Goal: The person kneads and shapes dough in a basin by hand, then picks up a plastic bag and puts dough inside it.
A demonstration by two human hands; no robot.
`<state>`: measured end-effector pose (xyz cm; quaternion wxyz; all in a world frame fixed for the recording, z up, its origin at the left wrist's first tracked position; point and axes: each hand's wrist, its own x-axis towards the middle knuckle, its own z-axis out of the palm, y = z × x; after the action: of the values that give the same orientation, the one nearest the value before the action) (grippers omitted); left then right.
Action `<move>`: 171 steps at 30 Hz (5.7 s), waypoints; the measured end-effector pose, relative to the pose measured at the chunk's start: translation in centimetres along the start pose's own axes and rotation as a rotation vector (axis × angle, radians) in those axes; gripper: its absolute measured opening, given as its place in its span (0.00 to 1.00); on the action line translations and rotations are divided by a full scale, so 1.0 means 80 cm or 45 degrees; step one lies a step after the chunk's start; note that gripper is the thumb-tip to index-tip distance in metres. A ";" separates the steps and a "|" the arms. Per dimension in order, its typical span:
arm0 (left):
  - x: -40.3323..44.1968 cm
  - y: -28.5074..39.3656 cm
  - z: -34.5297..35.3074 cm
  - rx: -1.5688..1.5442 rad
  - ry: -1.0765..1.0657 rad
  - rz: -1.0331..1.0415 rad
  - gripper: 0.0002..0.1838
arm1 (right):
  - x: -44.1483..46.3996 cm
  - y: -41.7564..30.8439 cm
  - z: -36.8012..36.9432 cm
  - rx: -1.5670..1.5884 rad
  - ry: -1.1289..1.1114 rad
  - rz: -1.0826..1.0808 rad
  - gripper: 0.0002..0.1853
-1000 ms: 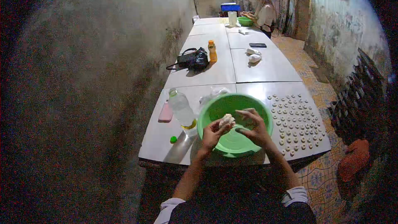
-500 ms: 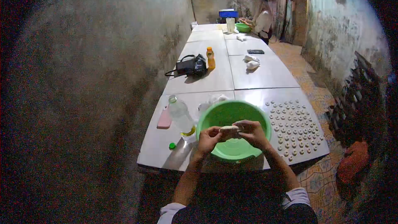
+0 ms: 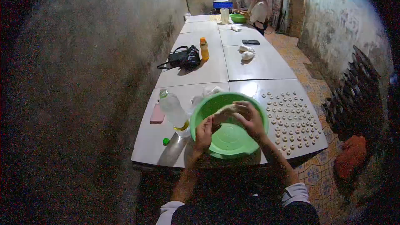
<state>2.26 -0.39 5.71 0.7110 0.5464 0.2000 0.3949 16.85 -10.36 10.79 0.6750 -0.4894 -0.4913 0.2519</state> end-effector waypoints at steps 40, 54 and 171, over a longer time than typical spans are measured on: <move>0.000 -0.003 -0.041 1.941 -0.149 0.203 0.30 | 0.056 0.227 0.029 -1.460 -0.622 -0.210 0.05; -0.033 -0.031 -0.048 1.010 0.571 0.539 0.29 | 0.088 0.104 0.008 -1.553 -1.054 0.206 0.14; 0.058 0.038 0.023 0.098 -0.193 0.007 0.15 | 0.137 -0.145 0.017 -0.265 -0.368 -0.204 0.07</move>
<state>5.36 2.34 9.83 0.7014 0.6024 0.1590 0.3464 18.26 -5.40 25.93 0.5612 -0.4747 -0.6437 0.2129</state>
